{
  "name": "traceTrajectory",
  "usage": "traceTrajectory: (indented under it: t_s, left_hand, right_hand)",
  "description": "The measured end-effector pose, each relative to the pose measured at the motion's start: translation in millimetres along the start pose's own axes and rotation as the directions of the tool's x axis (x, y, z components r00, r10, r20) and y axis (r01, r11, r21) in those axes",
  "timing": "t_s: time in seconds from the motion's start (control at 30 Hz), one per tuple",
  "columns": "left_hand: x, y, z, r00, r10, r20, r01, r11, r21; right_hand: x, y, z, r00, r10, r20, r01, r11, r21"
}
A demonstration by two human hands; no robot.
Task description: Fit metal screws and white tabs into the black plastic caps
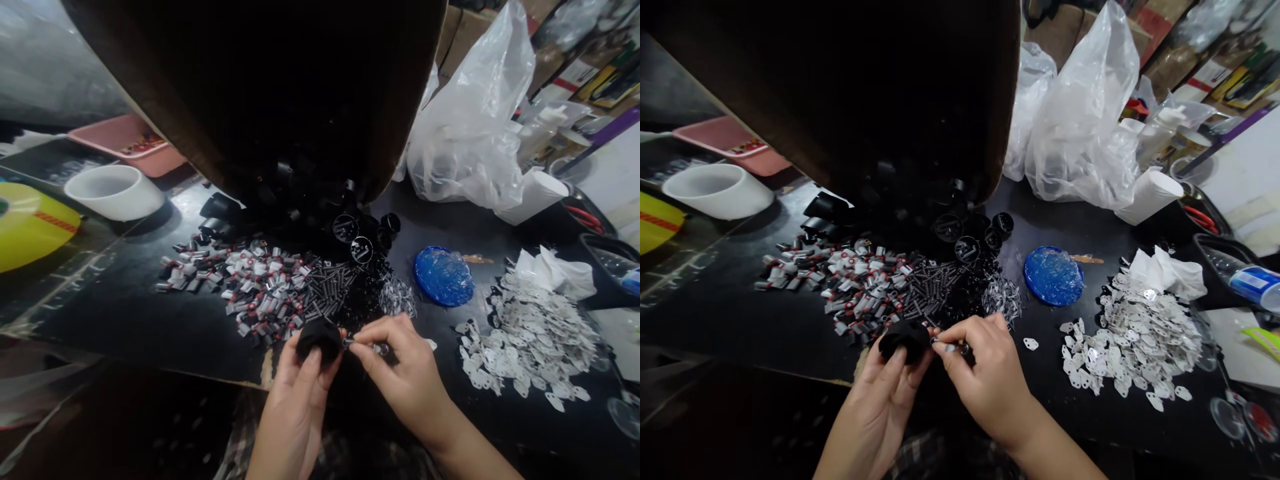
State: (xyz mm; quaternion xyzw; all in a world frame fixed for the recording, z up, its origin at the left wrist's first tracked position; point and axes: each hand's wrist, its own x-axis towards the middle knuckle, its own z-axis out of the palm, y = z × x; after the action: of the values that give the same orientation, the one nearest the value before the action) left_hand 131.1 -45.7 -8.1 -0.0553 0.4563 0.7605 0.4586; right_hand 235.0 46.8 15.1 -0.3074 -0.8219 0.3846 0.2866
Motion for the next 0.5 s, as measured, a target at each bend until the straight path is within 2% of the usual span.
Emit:
traceTrajectory:
  t_s: [0.07, 0.13, 0.23, 0.33, 0.4, 0.5]
  left_hand:
    - [0.2, -1.4, 0.4, 1.000, 0.016, -0.019, -0.015, 1.000, 0.023]
    - [0.1, -2.2, 0.2, 0.999, 0.015, -0.029, -0.014, 0.999, 0.038]
    - [0.0, -3.3, -1.3, 0.999, 0.023, -0.023, -0.021, 0.999, 0.049]
    - [0.2, -5.2, -3.9, 0.999, 0.041, -0.036, -0.039, 0.997, 0.063]
    - [0.3, -6.6, -5.5, 0.998, 0.042, -0.044, -0.039, 0.997, 0.071]
    - [0.0, -8.0, -7.4, 1.000, 0.020, -0.016, -0.019, 0.998, 0.056]
  right_hand:
    - [-1.3, -1.5, -0.3, 0.996, -0.087, 0.016, 0.088, 0.995, -0.037]
    - [-2.1, -2.1, -0.5, 0.995, -0.099, 0.022, 0.100, 0.994, -0.037]
    - [-2.5, 0.3, -0.3, 0.998, 0.054, 0.013, -0.055, 0.998, 0.033]
    - [-3.0, 3.6, 0.1, 0.980, 0.201, 0.011, -0.201, 0.977, 0.072]
    - [-4.1, 4.2, 0.6, 0.988, 0.152, 0.004, -0.152, 0.988, 0.032]
    - [-6.6, 2.8, 1.7, 0.999, -0.031, 0.037, 0.032, 0.998, -0.045]
